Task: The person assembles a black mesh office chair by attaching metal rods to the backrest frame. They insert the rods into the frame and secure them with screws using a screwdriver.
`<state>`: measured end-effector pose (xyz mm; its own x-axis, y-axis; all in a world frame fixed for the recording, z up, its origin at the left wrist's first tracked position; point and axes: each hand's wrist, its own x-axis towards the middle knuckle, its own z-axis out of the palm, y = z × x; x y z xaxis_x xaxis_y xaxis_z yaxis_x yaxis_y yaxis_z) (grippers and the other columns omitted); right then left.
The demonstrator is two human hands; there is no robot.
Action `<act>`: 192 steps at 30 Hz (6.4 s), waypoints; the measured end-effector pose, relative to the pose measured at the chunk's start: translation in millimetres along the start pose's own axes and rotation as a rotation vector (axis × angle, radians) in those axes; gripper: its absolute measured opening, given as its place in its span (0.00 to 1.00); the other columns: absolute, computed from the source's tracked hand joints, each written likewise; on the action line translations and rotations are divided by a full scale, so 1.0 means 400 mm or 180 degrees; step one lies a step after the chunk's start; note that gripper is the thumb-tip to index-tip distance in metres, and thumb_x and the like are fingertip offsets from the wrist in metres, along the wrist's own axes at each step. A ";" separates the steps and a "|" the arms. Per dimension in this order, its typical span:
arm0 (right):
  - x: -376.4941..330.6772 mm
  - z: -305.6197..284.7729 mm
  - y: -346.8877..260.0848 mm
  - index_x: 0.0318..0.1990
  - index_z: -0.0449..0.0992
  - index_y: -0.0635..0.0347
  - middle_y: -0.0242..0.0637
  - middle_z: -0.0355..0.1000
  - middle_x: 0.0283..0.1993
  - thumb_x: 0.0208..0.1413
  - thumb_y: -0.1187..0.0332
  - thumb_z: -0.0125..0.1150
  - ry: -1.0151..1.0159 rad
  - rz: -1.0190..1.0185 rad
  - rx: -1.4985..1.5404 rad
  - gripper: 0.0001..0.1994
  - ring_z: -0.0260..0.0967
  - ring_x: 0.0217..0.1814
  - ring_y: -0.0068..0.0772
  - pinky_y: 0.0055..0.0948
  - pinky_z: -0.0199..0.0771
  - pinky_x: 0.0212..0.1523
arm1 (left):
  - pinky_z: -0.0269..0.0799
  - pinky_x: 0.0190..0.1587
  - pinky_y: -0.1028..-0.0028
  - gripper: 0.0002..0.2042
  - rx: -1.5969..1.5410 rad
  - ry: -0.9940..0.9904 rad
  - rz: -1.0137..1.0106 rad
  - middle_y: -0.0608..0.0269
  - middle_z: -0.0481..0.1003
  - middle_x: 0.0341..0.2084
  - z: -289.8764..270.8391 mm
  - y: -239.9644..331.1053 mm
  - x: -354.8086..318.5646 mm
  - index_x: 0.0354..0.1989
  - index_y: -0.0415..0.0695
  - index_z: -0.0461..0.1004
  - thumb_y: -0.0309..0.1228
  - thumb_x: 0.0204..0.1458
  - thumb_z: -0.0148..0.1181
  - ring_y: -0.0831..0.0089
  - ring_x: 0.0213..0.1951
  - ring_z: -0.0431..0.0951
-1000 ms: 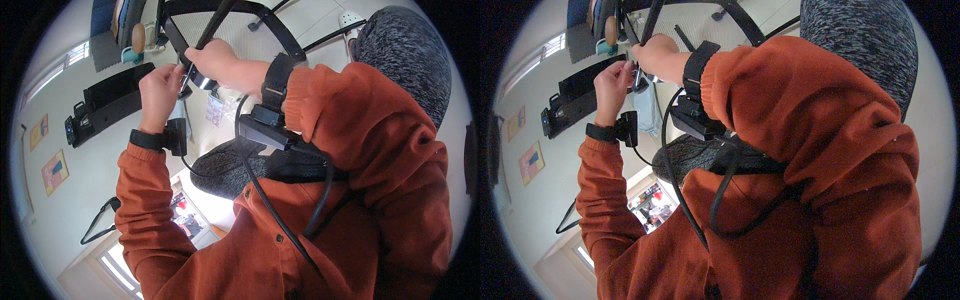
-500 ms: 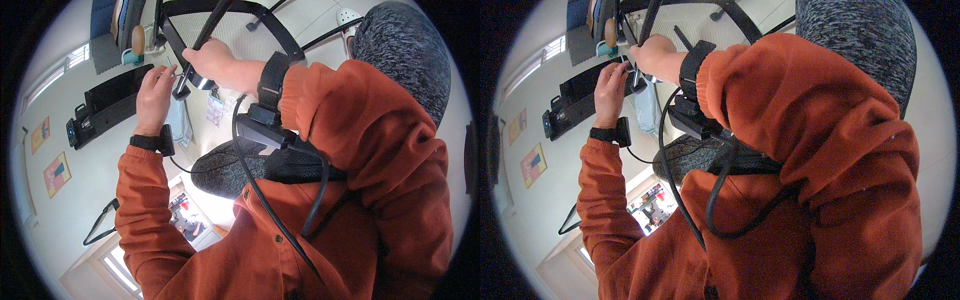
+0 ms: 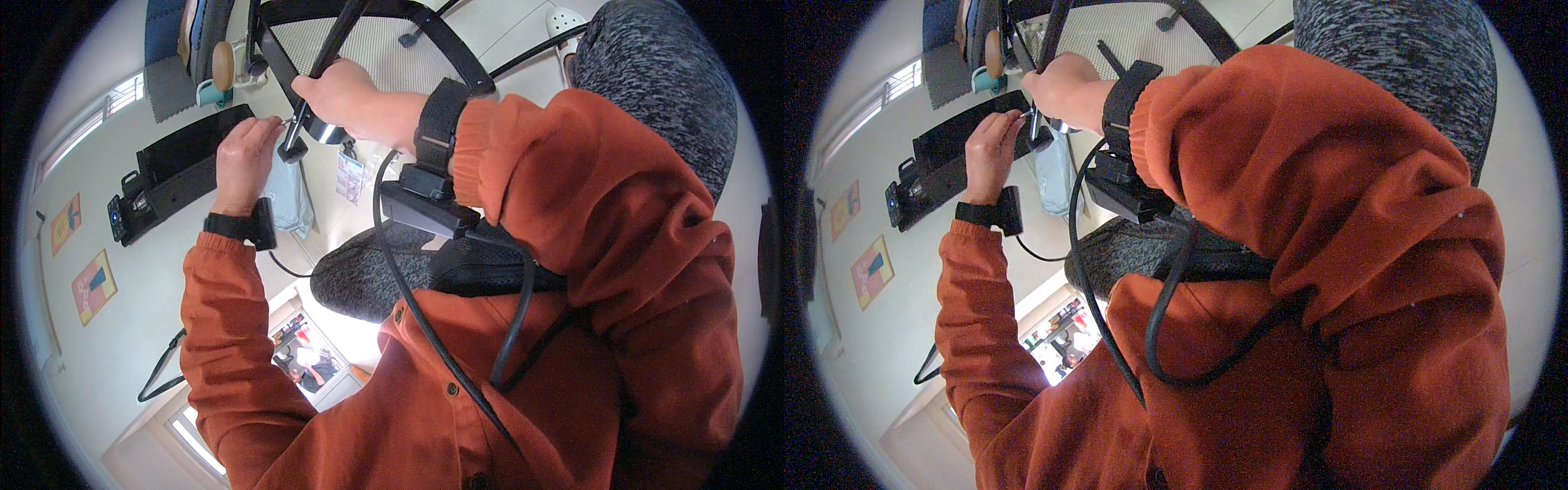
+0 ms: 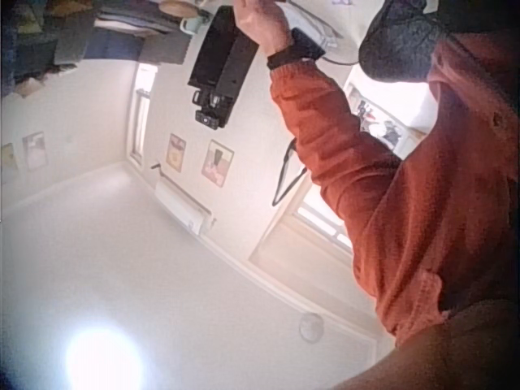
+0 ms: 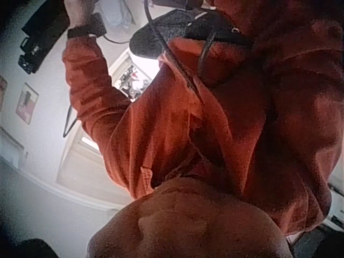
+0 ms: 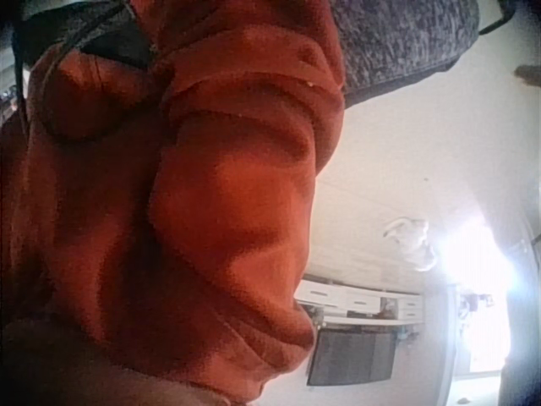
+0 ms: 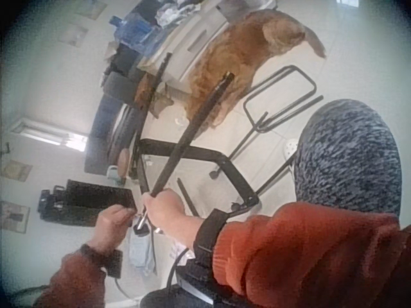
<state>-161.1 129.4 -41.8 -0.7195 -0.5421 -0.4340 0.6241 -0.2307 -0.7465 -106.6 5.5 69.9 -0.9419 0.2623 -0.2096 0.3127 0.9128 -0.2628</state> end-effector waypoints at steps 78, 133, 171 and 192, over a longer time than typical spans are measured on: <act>0.014 -0.021 0.017 0.26 0.75 0.71 0.54 0.73 0.29 0.49 0.55 0.50 -0.0126 -0.0212 -0.0503 0.22 0.72 0.36 0.51 0.38 0.71 0.39 | 0.70 0.27 0.75 0.08 -0.0654 0.0042 -0.0701 0.56 0.74 0.29 -0.014 0.120 0.015 0.35 0.37 0.74 0.21 0.44 0.56 0.70 0.25 0.75; 0.023 -0.013 0.013 0.25 0.75 0.72 0.47 0.71 0.22 0.47 0.59 0.55 -0.0051 -0.0301 -0.0518 0.18 0.71 0.24 0.41 0.35 0.71 0.28 | 0.72 0.27 0.75 0.07 -0.0207 0.0083 -0.0161 0.60 0.73 0.24 -0.034 0.115 0.009 0.31 0.42 0.75 0.21 0.41 0.61 0.69 0.26 0.76; 0.043 -0.011 0.030 0.25 0.77 0.69 0.45 0.73 0.23 0.47 0.60 0.53 -0.0120 -0.0236 -0.0431 0.17 0.72 0.24 0.37 0.32 0.71 0.28 | 0.72 0.35 0.76 0.29 -0.1370 0.0054 -0.1527 0.55 0.72 0.39 0.023 0.069 0.002 0.53 0.38 0.61 0.29 0.41 0.66 0.75 0.33 0.75; 0.039 -0.024 0.016 0.27 0.76 0.71 0.46 0.72 0.25 0.44 0.55 0.57 -0.0278 -0.0280 -0.0477 0.21 0.72 0.25 0.37 0.31 0.72 0.27 | 0.71 0.34 0.76 0.09 -0.1212 0.0044 -0.1442 0.56 0.77 0.27 0.098 0.044 -0.032 0.33 0.36 0.74 0.26 0.43 0.64 0.73 0.29 0.78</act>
<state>-171.3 127.3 -58.4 -0.7361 -0.5946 -0.3233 0.5029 -0.1609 -0.8492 -84.3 6.0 31.0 -0.9737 -0.1780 -0.1423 -0.1845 0.9823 0.0337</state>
